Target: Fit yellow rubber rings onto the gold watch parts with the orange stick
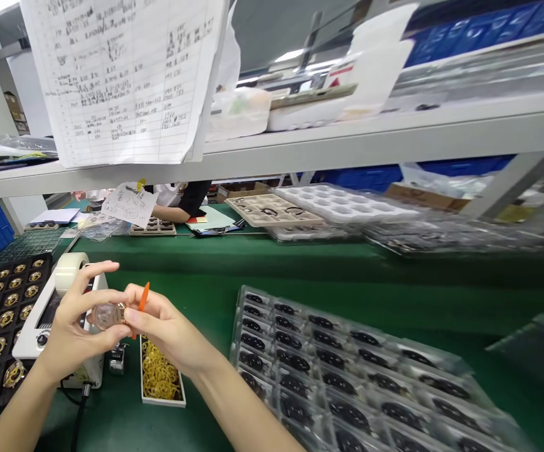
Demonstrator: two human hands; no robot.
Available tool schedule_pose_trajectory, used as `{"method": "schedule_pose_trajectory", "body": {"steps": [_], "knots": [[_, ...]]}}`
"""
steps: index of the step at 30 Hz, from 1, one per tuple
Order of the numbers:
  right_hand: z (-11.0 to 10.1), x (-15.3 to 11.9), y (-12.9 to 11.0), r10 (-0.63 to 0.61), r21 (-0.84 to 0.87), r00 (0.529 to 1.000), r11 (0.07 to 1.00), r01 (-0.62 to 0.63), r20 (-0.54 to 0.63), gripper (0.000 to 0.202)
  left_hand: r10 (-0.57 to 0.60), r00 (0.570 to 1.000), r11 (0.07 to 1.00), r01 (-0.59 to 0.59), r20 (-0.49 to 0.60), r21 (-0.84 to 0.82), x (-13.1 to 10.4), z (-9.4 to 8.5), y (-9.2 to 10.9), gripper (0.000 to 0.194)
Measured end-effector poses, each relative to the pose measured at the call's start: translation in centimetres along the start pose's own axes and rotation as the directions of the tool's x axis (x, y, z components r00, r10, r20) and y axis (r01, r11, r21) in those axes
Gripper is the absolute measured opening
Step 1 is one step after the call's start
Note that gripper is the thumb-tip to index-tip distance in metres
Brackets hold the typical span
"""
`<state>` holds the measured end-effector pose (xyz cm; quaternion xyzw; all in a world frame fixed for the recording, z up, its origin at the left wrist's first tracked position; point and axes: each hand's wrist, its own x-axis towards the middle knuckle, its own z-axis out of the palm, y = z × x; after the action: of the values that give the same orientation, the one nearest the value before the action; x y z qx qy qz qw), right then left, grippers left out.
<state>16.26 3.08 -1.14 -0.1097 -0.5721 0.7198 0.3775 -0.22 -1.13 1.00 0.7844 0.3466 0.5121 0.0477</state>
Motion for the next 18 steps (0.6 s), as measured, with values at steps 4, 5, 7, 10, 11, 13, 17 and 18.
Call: {"method": "schedule_pose_trajectory", "body": {"steps": [4,5,7,10,11,13,17,18], "knots": [[1.0,-0.3,0.7,0.043,0.095,0.998,0.994,-0.046,0.038,0.037,0.018,0.99,0.991,0.002,0.14,-0.136,0.2,-0.3,0.2,0.035],[1.2,-0.5,0.8,0.046,0.106,0.998,0.993,-0.051,0.051,0.036,0.055,0.98,0.988,-0.025,0.192,-0.154,0.3,-0.3,0.4,0.038],[1.3,-0.9,0.8,0.04,0.103,0.996,0.994,-0.048,0.074,0.035,0.122,0.949,0.986,-0.082,0.291,-0.148,0.5,-0.8,0.7,0.045],[0.1,-1.2,-0.2,-0.035,0.034,0.999,0.999,0.035,-0.007,0.033,0.076,0.944,0.997,-0.067,0.321,-0.04,0.2,-3.1,1.1,0.049],[-0.8,-1.2,-0.6,-0.09,-0.019,0.992,0.996,0.088,-0.085,0.034,0.018,0.963,0.999,-0.028,0.269,0.032,-0.2,-4.4,1.0,0.046],[-3.1,-0.6,-1.3,-0.215,-0.217,0.936,0.963,0.157,-0.278,0.037,-0.116,0.992,0.971,0.102,0.052,0.215,-1.2,-7.8,0.3,0.034],[-8.4,1.5,-0.7,-0.209,-0.784,0.816,0.479,-0.396,-0.539,0.023,-0.478,0.803,0.587,0.594,-0.356,0.551,-4.8,-16.6,-3.9,0.038],[-9.5,2.1,-0.2,-0.181,-0.792,0.794,0.352,-0.499,-0.58,0.02,-0.605,0.675,0.346,0.701,-0.423,0.624,-6.1,-18.8,-5.1,0.04]]}}
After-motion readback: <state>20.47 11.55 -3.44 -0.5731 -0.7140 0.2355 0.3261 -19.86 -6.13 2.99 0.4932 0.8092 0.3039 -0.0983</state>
